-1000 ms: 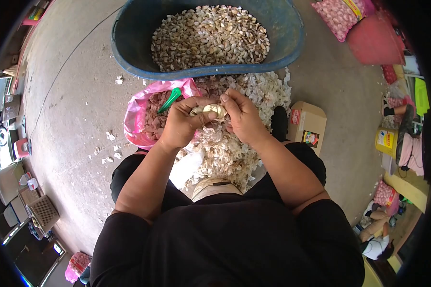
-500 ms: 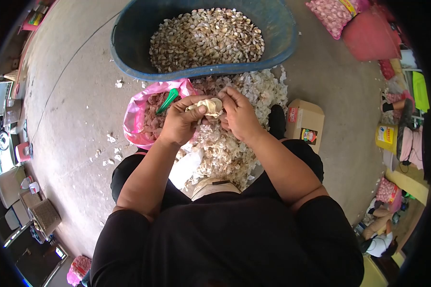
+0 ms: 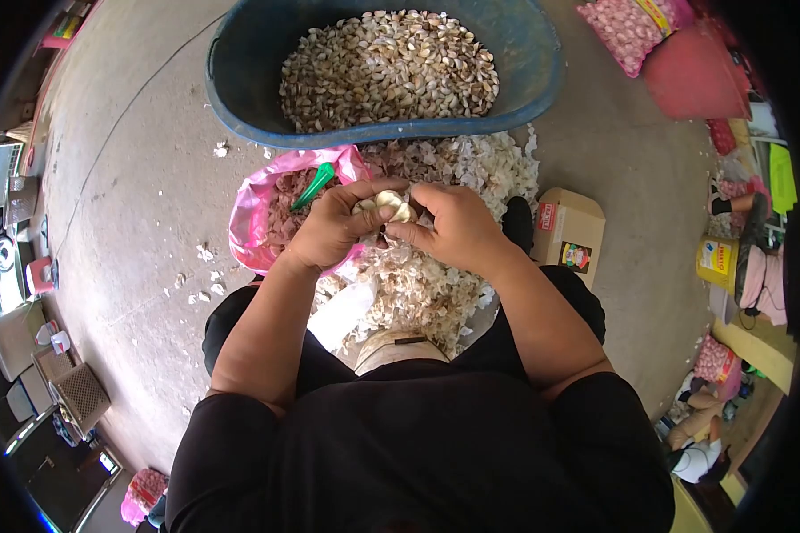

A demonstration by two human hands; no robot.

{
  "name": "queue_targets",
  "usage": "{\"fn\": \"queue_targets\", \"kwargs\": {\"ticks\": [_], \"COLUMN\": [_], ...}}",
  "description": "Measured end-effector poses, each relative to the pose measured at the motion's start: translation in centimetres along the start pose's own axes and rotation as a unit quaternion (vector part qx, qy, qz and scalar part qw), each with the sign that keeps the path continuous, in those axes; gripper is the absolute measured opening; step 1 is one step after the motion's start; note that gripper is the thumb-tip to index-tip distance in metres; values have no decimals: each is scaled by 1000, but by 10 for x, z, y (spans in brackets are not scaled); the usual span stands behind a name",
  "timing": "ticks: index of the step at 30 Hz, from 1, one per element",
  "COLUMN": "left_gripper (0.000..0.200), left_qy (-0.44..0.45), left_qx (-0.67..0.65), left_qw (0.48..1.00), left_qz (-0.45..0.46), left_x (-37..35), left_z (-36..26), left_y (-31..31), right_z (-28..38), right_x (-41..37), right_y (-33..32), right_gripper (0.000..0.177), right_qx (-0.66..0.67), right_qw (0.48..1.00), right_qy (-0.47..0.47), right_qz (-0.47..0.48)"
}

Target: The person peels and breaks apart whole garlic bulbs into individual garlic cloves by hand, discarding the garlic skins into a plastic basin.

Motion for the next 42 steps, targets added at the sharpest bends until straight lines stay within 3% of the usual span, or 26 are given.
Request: {"fn": "queue_targets", "kwargs": {"ticks": [3,7,10,19,27,31,36,39,42], "left_gripper": [31,21,18,13,10,8,12,15,15], "left_qy": [8,15,16,100,80,69,109,140,146], "left_qx": [49,113,59,46,21,-5,-14,9,14], "left_qw": [998,991,996,973,967,963,961,961,961], "left_qz": [-32,-75,-67,-205,-243,-260,-253,-237,-233], "left_x": [1,-1,-1,0,-5,-4,-9,-10,-15], "left_z": [-2,-6,-2,20,20,26,6,-3,-7], "left_y": [-2,-1,4,-7,-3,-11,-14,-16,-16], "right_z": [5,11,11,-3,6,9,16,13,16], "right_x": [-1,0,1,-2,1,2,9,13,14], "right_y": [-8,-7,-4,16,15,18,10,9,14], "right_gripper": [33,31,29,22,18,20,19,22,24], "right_qx": [-48,-101,-115,-108,-147,-126,-152,-131,-114], "right_qw": [997,994,993,994,988,985,979,988,986], "right_qy": [-14,-32,-25,-19,-57,-104,-101,-52,-96], "right_qz": [-63,-36,-13,-11,-6,-58,-92,-63,-73]}}
Point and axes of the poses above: each hand's wrist, its own x-axis towards the middle knuckle, its own y-axis out of the palm, z = x × y, the point moved 7 cm from there along x, towards the middle knuckle, and after that the axes turned 8 degrees about -y, right-handed, at the moved point
